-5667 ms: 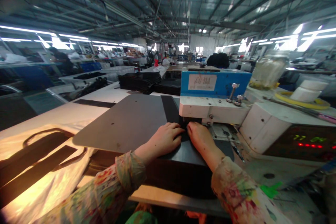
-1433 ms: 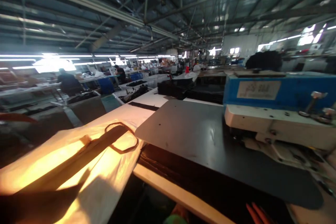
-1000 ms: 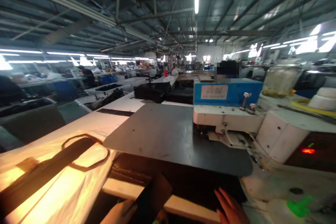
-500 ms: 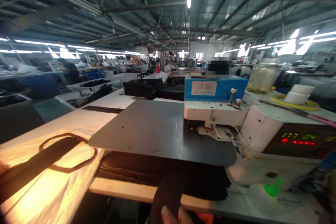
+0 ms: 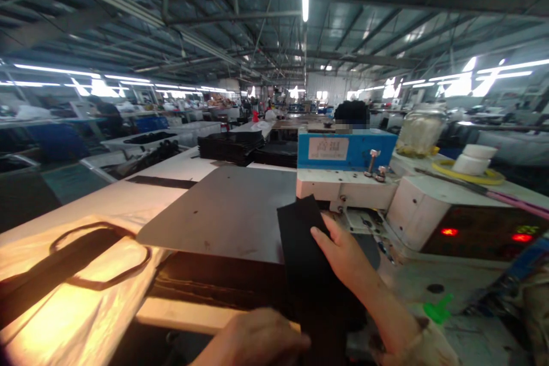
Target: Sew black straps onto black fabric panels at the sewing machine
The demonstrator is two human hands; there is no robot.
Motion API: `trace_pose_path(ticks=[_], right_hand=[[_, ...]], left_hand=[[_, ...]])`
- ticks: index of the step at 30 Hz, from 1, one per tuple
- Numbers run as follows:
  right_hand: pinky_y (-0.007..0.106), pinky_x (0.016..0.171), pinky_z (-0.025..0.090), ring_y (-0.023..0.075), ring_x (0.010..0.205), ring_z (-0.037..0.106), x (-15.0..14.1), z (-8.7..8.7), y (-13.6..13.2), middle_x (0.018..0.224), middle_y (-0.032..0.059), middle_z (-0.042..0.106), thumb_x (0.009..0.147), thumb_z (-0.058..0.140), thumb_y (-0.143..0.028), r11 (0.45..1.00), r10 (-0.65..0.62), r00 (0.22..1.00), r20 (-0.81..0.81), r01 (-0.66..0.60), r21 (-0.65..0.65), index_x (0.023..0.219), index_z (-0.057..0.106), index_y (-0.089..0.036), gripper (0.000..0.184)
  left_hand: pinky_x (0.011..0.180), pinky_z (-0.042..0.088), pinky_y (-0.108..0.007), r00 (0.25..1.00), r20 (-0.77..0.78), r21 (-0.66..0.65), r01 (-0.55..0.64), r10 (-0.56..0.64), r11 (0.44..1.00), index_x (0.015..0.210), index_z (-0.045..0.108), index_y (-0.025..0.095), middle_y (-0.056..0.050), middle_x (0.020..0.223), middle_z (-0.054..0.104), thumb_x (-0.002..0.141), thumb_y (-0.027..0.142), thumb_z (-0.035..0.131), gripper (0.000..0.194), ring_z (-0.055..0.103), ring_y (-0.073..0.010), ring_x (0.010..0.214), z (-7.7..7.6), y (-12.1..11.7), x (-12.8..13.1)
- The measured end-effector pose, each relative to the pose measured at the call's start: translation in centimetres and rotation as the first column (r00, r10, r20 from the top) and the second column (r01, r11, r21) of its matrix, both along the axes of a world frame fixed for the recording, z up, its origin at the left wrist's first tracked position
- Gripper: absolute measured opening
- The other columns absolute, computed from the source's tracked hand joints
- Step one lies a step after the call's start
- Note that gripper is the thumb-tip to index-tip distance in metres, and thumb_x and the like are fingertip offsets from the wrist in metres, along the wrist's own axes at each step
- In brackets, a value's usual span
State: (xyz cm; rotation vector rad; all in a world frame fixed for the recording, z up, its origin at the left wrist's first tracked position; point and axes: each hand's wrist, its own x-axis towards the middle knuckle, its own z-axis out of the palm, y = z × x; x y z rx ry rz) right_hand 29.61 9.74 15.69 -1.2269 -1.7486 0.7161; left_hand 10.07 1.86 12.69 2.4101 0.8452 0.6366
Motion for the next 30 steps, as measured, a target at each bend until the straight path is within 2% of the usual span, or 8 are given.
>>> trace_pose_path(ticks=[1,4,7,9,12,15,24,30], right_hand=[[0.038,0.092,0.039,0.0218,0.105,0.051,0.1,-0.9,1.0,0.111,0.0062,0.059,0.081,0.044,-0.037,1.000,-0.009,0.998,0.055,0.009,0.001,0.114,0.052,-0.018,0.039],[0.037,0.087,0.042,0.0224,0.097,0.056,0.4,-3.1,2.8,0.100,0.0074,0.064,0.079,0.045,-0.033,0.999,-0.009,0.977,0.213,0.015,-0.028,0.105,0.058,-0.016,0.034],[0.035,0.081,0.045,0.0222,0.091,0.059,0.6,-3.6,3.5,0.095,0.0072,0.066,0.077,0.048,-0.028,0.997,0.037,0.949,0.314,-0.013,-0.079,0.102,0.059,-0.016,0.030],[0.034,0.078,0.046,0.0218,0.088,0.060,0.7,-3.5,3.8,0.096,0.0084,0.066,0.077,0.048,-0.026,0.994,0.053,0.938,0.343,-0.017,-0.106,0.101,0.059,-0.014,0.029],[0.035,0.078,0.046,0.0236,0.091,0.059,0.9,-3.5,4.7,0.100,0.0126,0.064,0.076,0.049,-0.027,0.993,-0.053,0.909,0.414,0.094,-0.078,0.103,0.058,-0.011,0.033],[0.034,0.077,0.046,0.0238,0.090,0.060,0.9,-3.6,5.7,0.096,0.0128,0.065,0.079,0.046,-0.028,0.984,-0.141,0.842,0.521,0.177,-0.018,0.103,0.060,-0.011,0.032],[0.027,0.071,0.043,0.0197,0.084,0.061,-0.1,-3.2,6.5,0.091,0.0080,0.066,0.082,0.043,-0.025,0.965,-0.252,0.702,0.667,0.236,0.116,0.097,0.061,-0.016,0.025],[0.025,0.065,0.040,0.0175,0.079,0.060,-0.4,-3.0,7.0,0.089,0.0064,0.066,0.083,0.041,-0.023,0.962,-0.270,0.593,0.759,0.203,0.184,0.091,0.061,-0.018,0.022]], left_hand=[[0.075,0.046,-0.024,1.000,0.013,0.038,-0.008,0.008,0.999,0.108,0.053,0.029,-0.002,0.095,0.063,0.087,0.025,0.038,0.026,0.057,-0.0134,0.088,0.6,1.5,0.2],[0.081,0.043,-0.028,0.988,-0.004,0.208,-0.150,0.154,0.967,0.108,0.053,0.021,-0.004,0.100,0.059,0.085,0.018,0.039,0.026,0.053,-0.0157,0.091,1.7,6.0,0.8],[0.083,0.041,-0.032,0.968,-0.095,0.320,-0.191,0.232,0.928,0.104,0.055,0.019,-0.005,0.103,0.057,0.083,0.025,0.046,0.024,0.050,-0.0188,0.094,1.4,9.6,1.4],[0.081,0.041,-0.034,0.953,-0.143,0.355,-0.201,0.266,0.913,0.105,0.055,0.020,-0.004,0.104,0.056,0.083,0.031,0.047,0.026,0.049,-0.0201,0.094,0.7,10.9,1.7],[0.078,0.040,-0.034,0.941,-0.163,0.375,-0.219,0.297,0.901,0.107,0.054,0.022,-0.004,0.104,0.055,0.084,0.035,0.044,0.028,0.048,-0.0200,0.093,0.0,11.5,2.2],[0.077,0.040,-0.034,0.933,-0.166,0.383,-0.238,0.320,0.893,0.106,0.054,0.022,-0.004,0.103,0.055,0.085,0.035,0.043,0.028,0.048,-0.0202,0.093,-0.1,11.5,2.6],[0.076,0.041,-0.033,0.923,-0.180,0.398,-0.249,0.341,0.883,0.105,0.054,0.021,-0.004,0.099,0.055,0.085,0.035,0.042,0.027,0.048,-0.0200,0.092,-0.1,11.9,3.1],[0.076,0.042,-0.032,0.929,-0.168,0.420,-0.235,0.329,0.877,0.103,0.056,0.020,-0.004,0.098,0.055,0.084,0.036,0.045,0.027,0.049,-0.0200,0.090,-0.2,12.6,3.3]])
